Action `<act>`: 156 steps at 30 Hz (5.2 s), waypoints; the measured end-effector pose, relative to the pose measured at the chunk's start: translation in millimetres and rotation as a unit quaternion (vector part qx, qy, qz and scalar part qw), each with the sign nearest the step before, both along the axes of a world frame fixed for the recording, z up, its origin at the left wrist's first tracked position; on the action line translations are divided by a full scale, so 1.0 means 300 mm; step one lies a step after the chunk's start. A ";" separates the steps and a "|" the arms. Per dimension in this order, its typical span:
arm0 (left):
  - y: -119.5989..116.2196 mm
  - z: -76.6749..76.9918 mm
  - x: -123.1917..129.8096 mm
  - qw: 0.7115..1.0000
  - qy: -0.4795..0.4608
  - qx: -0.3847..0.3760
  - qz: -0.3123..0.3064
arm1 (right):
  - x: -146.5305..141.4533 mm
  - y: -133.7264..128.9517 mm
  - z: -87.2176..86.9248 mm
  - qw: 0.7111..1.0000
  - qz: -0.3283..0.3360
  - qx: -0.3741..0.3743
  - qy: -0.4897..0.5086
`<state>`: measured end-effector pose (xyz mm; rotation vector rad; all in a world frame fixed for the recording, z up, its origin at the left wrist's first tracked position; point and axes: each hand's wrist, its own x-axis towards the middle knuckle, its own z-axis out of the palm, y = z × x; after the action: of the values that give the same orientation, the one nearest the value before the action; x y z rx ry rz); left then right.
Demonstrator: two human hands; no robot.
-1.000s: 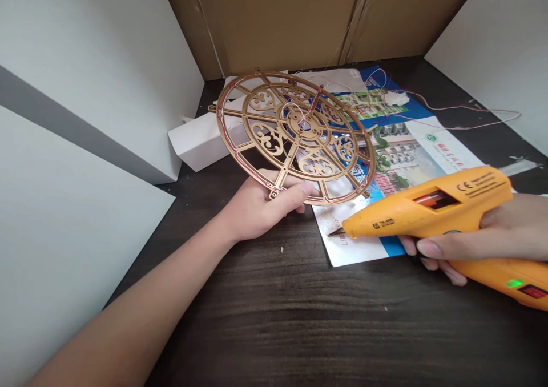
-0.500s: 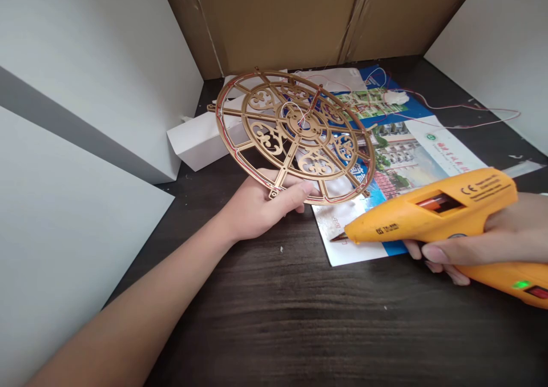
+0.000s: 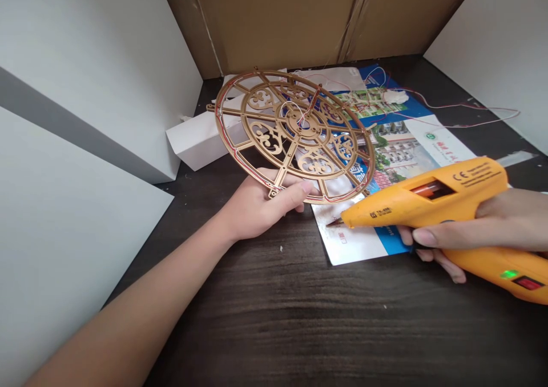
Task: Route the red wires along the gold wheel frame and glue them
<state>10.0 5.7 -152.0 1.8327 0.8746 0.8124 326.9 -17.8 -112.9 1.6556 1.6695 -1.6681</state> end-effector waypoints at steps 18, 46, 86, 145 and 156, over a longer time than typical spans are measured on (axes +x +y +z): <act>0.002 -0.002 -0.003 1.000 -0.002 0.000 0.000 | 0.015 0.009 -0.007 0.999 0.043 0.001 -0.012; 0.002 -0.001 -0.001 1.000 -0.016 0.001 -0.002 | 0.000 0.020 0.012 0.994 0.088 -0.028 -0.060; 0.005 -0.003 0.000 1.000 0.000 -0.009 -0.002 | 0.030 0.032 0.009 0.997 0.055 -0.051 -0.017; 0.002 -0.001 0.014 1.000 -0.012 -0.010 0.003 | 0.034 0.023 0.002 0.998 0.045 -0.029 0.019; 0.004 -0.007 0.008 0.999 -0.025 -0.022 0.001 | 0.021 0.004 0.033 0.983 0.119 0.009 -0.142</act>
<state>12.5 6.8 -154.2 1.7660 0.8568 0.8292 333.2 -16.5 -102.9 1.5465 1.6668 -1.2452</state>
